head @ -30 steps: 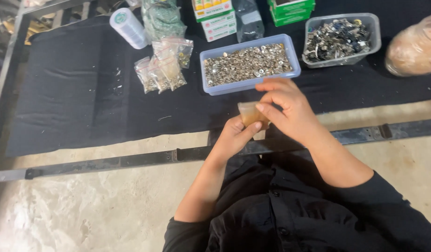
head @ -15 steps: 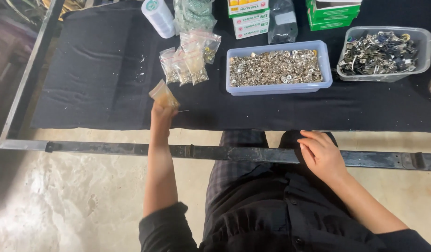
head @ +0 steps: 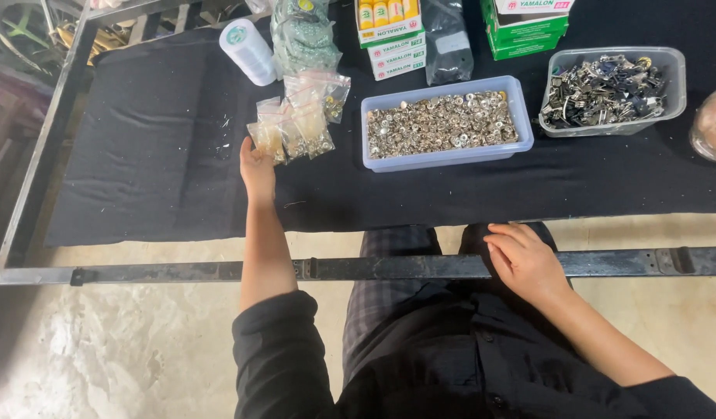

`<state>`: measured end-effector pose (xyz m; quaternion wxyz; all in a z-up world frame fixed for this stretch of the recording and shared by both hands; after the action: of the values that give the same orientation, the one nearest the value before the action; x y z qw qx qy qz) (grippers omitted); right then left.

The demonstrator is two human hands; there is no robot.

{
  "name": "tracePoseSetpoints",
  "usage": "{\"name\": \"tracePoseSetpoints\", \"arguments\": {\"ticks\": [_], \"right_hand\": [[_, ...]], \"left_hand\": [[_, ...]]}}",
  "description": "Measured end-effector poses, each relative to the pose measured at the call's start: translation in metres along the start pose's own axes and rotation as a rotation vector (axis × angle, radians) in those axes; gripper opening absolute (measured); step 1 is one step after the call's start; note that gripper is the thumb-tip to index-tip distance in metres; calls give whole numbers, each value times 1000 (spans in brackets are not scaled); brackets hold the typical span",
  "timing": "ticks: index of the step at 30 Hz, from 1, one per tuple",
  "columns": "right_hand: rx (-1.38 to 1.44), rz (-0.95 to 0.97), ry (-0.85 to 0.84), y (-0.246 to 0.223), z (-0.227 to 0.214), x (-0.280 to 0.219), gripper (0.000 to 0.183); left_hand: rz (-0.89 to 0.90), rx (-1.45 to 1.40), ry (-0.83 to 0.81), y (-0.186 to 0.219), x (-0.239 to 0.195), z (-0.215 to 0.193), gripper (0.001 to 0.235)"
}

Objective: Picking up small metal fasteners from a container and placing them into small plastic bags for packaging.

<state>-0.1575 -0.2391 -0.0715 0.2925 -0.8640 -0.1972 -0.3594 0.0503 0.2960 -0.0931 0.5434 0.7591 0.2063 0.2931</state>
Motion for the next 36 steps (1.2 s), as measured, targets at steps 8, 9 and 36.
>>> {"name": "tracePoseSetpoints", "arguments": {"ticks": [8,9,36], "right_hand": [[-2,-4,-21,-4,0,3,10],[-2,-1,-21,-4,1,2,10],[245,243,-21,13,-6,9,13]], "left_hand": [[-85,82,221,-48,-12,-12,68],[-84,84,219,-37,-18,-11,68],[286,553,-271,-30,-76,22,98]]}}
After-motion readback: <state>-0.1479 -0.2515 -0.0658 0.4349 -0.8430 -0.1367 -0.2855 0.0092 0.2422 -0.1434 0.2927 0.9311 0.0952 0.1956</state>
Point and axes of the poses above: each hand's wrist, its own x-axis towards the middle knuckle, its own z-axis out of the palm, y = z × x, the point moved 7 cm from there along x, towards the middle knuckle, and after that the axes turned 14 degrees about y, right-handed, at the moved point
